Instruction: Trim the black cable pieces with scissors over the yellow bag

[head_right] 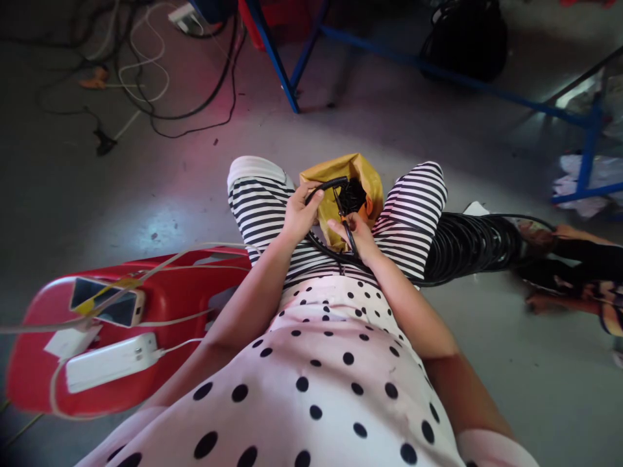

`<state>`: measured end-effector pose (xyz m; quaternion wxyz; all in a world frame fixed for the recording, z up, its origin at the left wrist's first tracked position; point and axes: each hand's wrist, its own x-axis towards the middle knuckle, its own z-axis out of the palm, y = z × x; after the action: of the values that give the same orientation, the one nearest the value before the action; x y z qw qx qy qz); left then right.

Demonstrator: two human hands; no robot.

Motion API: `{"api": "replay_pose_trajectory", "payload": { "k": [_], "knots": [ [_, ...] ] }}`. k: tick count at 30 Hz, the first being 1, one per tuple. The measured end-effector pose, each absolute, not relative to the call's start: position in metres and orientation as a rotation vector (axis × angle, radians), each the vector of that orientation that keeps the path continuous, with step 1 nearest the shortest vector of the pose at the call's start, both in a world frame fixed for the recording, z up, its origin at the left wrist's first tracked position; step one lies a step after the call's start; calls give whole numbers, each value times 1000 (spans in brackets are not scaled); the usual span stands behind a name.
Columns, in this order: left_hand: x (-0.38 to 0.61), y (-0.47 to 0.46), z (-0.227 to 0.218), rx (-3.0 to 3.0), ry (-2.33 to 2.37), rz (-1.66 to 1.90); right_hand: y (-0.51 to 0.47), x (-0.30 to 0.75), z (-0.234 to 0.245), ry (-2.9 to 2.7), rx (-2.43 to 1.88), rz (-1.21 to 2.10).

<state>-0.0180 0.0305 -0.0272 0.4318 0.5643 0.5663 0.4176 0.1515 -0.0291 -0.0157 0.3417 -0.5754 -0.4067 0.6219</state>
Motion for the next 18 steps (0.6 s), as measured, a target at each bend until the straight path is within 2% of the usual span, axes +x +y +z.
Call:
{"api": "replay_pose_trajectory", "payload": {
  "k": [7,18],
  "knots": [
    [-14,26,-9,1532,1400,921,-22,158,-15,-1017,-1476,1597],
    [-11,23,-3,1576,1373,905,-19,162,-7,-1048,-1461,1560]
  ]
}}
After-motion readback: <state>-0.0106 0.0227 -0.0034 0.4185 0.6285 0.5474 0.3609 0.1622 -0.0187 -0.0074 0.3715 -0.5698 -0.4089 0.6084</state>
